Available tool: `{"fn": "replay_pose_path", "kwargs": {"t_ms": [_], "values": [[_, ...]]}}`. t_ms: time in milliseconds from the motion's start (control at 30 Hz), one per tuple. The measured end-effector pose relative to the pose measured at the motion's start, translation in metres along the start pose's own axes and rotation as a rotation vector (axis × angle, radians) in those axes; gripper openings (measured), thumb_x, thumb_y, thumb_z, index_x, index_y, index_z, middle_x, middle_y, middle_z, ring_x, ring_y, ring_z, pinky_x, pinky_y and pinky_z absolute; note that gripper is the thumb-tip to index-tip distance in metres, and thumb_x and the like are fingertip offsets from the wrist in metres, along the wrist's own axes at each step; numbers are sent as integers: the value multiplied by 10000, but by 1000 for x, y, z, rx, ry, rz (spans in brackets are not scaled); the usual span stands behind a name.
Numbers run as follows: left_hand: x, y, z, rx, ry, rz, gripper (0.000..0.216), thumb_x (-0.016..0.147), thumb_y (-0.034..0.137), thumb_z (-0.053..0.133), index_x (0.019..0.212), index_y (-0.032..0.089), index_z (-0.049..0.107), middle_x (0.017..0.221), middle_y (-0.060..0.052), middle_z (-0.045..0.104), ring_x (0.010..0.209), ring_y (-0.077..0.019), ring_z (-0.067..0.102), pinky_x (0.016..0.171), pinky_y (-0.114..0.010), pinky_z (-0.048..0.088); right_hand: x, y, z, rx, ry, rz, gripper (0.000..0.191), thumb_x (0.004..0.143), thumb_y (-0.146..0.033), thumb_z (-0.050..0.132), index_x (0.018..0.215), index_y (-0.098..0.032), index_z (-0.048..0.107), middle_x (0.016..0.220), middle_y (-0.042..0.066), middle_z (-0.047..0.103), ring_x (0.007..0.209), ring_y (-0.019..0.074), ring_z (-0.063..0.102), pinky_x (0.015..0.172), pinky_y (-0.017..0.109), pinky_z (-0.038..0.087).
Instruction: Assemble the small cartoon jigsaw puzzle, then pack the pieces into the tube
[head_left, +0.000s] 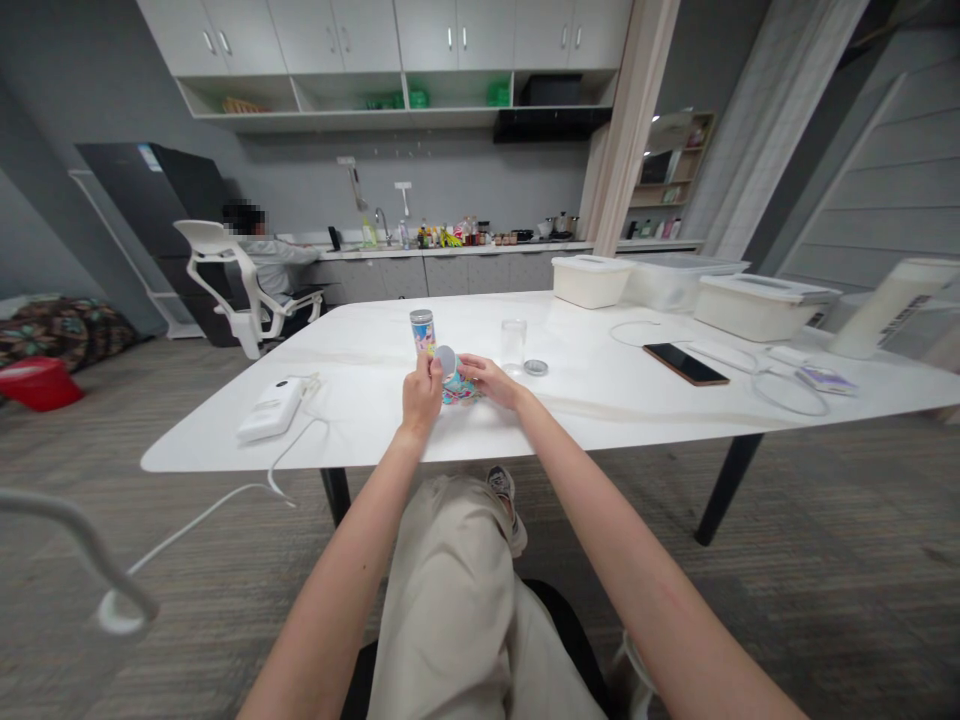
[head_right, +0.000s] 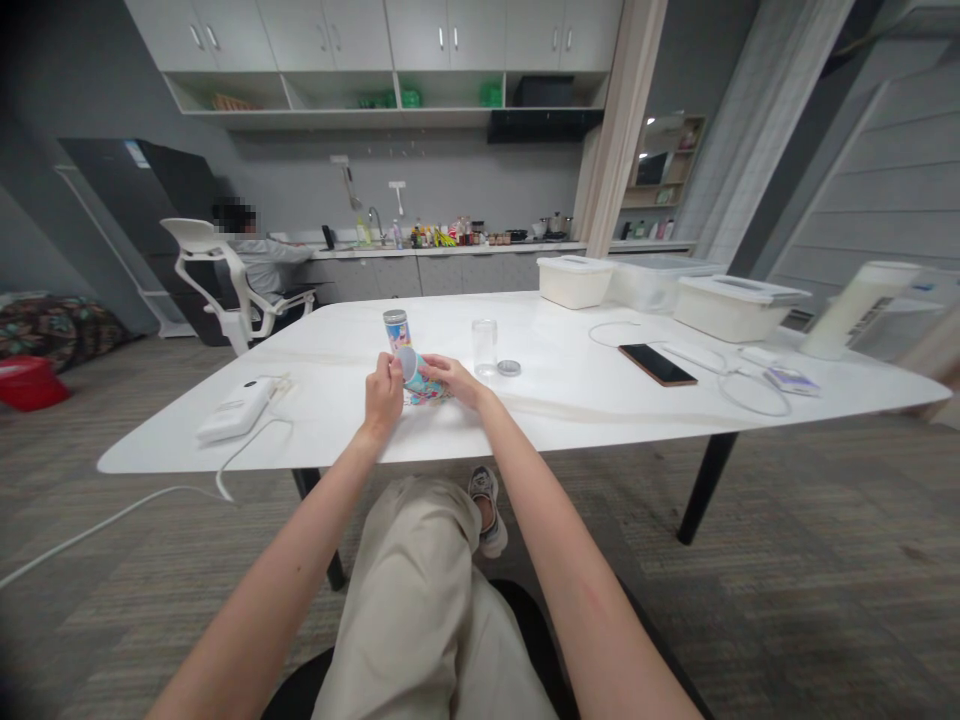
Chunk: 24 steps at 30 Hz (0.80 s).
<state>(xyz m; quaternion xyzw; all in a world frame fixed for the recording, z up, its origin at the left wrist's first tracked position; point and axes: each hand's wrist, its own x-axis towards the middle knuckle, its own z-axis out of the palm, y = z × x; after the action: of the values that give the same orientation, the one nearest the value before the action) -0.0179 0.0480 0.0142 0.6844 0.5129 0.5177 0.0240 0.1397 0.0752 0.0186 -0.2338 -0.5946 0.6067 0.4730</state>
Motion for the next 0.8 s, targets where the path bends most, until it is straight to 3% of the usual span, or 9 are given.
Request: {"fn": "replay_pose_path", "kwargs": {"t_ms": [133,300,500,600,800], "values": [[-1,-4,-2,-85,-68,60,212,931,374,393,940,212,529,692,-4,607,628,-169,589,606,-249,388,-2,-2,1,97,-59,34,431,571,-378,865,923,-198,693,865,4,716,776,151,648,726,251,524],[-1,-5,-1,-95,-146,107,279,852,439,515,991,197,524,707,-7,628,602,-168,605,590,-247,414,3,2,-5,143,36,-40,408,571,-396,870,875,-192,690,781,-18,697,704,122,621,682,230,505],[-1,4,3,59,-137,88,363,787,456,622,1008,177,550,693,-22,653,578,-178,618,599,-263,427,8,5,-10,129,115,-78,380,625,-422,840,890,-200,681,780,-19,696,732,127,635,662,222,504],[0,6,3,129,-151,62,314,825,438,588,993,172,573,646,-19,646,612,-193,640,611,-266,437,7,4,-9,140,81,-62,401,617,-461,840,862,-189,678,758,-15,703,691,125,639,644,217,518],[1,3,4,205,-162,26,280,916,401,462,965,164,604,788,-88,718,716,-221,682,654,-281,461,-1,1,-4,131,-56,69,398,612,-391,867,865,-165,658,734,-9,705,635,124,646,636,231,545]]}}
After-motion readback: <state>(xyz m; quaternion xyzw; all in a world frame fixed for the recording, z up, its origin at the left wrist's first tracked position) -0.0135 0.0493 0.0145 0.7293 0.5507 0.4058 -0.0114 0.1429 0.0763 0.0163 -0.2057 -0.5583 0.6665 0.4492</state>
